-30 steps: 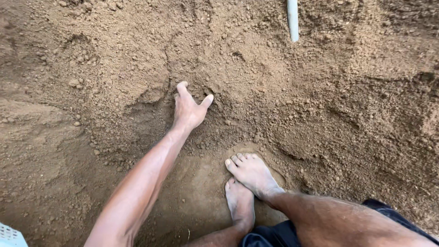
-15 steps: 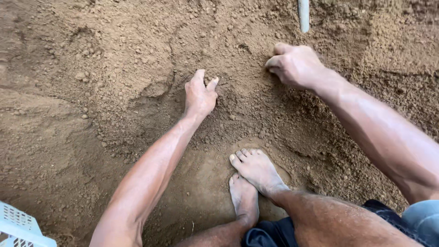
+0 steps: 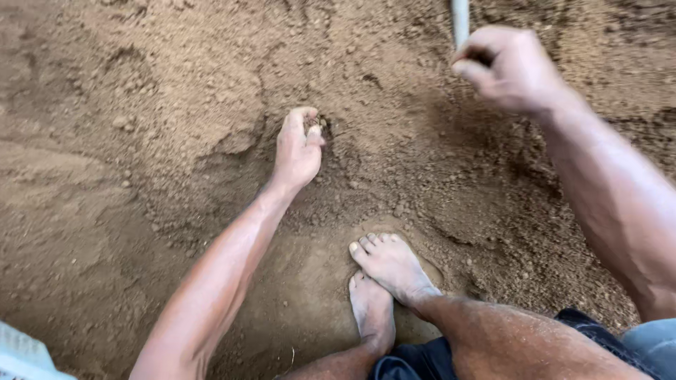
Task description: The person sifts sand through their fingers to separate small items, collecting them in their left hand. They repeatedly scoop and rub sand, then transfer the collected items into a nearby white plastic basket.
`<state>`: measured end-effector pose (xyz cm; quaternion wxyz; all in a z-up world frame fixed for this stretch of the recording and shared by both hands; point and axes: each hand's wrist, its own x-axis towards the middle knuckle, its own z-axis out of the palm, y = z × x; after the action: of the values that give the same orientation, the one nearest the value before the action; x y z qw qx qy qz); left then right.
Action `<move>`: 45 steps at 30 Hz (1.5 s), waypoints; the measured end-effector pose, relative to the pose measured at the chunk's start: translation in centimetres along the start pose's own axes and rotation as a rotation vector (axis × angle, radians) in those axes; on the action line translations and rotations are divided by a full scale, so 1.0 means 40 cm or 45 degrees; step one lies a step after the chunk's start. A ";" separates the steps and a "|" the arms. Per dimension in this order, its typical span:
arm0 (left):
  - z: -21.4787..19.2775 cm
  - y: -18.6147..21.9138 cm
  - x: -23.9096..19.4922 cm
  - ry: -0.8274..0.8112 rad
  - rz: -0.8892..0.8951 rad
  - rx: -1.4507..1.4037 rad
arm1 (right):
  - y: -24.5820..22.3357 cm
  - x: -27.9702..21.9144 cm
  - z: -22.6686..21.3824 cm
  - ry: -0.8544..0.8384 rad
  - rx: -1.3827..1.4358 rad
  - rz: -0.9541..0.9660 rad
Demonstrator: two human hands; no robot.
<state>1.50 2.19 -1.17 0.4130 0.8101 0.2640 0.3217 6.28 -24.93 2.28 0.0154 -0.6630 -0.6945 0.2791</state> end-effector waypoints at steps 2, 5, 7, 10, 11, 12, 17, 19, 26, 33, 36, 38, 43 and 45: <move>-0.001 0.009 0.013 -0.143 -0.472 -0.110 | 0.007 -0.001 -0.001 -0.003 0.011 -0.010; 0.003 0.037 0.049 -0.288 -0.821 -0.188 | 0.014 -0.003 -0.007 0.048 0.020 -0.019; -0.002 0.061 0.063 -0.346 -0.896 -0.136 | 0.011 -0.002 -0.012 0.090 0.021 -0.030; 0.003 0.096 0.083 -0.422 -0.879 0.007 | 0.003 -0.007 -0.019 0.070 0.018 -0.038; 0.005 0.105 0.085 -0.438 -0.842 0.031 | -0.004 -0.015 -0.016 0.046 0.018 -0.034; 0.008 0.110 0.096 -0.441 -0.796 0.054 | 0.005 -0.012 -0.015 0.015 0.043 -0.027; 0.027 0.111 0.100 -0.443 -0.699 0.018 | 0.032 -0.016 0.033 -0.035 0.027 -0.042; 0.043 0.100 0.094 -0.458 -0.659 0.035 | 0.019 -0.019 0.045 -0.013 0.012 -0.060; 0.064 0.059 0.057 -0.557 -0.519 0.245 | 0.069 0.019 -0.092 -0.063 -0.019 -0.153; 0.041 0.083 0.052 -0.491 -0.639 -0.018 | 0.361 0.041 -0.032 -0.064 -0.297 -0.412; 0.020 0.121 0.049 -0.423 -0.301 0.100 | 0.378 0.044 -0.032 -0.076 -0.195 -0.272; 0.004 0.150 0.036 -0.510 -0.437 0.135 | 0.386 0.044 -0.090 0.007 0.080 -0.077; -0.020 0.218 0.017 -0.653 -0.239 0.370 | 0.441 0.091 -0.270 0.408 0.218 0.170; -0.010 0.239 0.016 -0.761 -0.138 0.468 | 0.484 0.129 -0.321 0.422 0.137 0.250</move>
<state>3.16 -2.13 7.23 0.3356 0.9141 0.2276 -0.0050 28.33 -16.09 3.40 0.1377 -0.7625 -0.5987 0.2030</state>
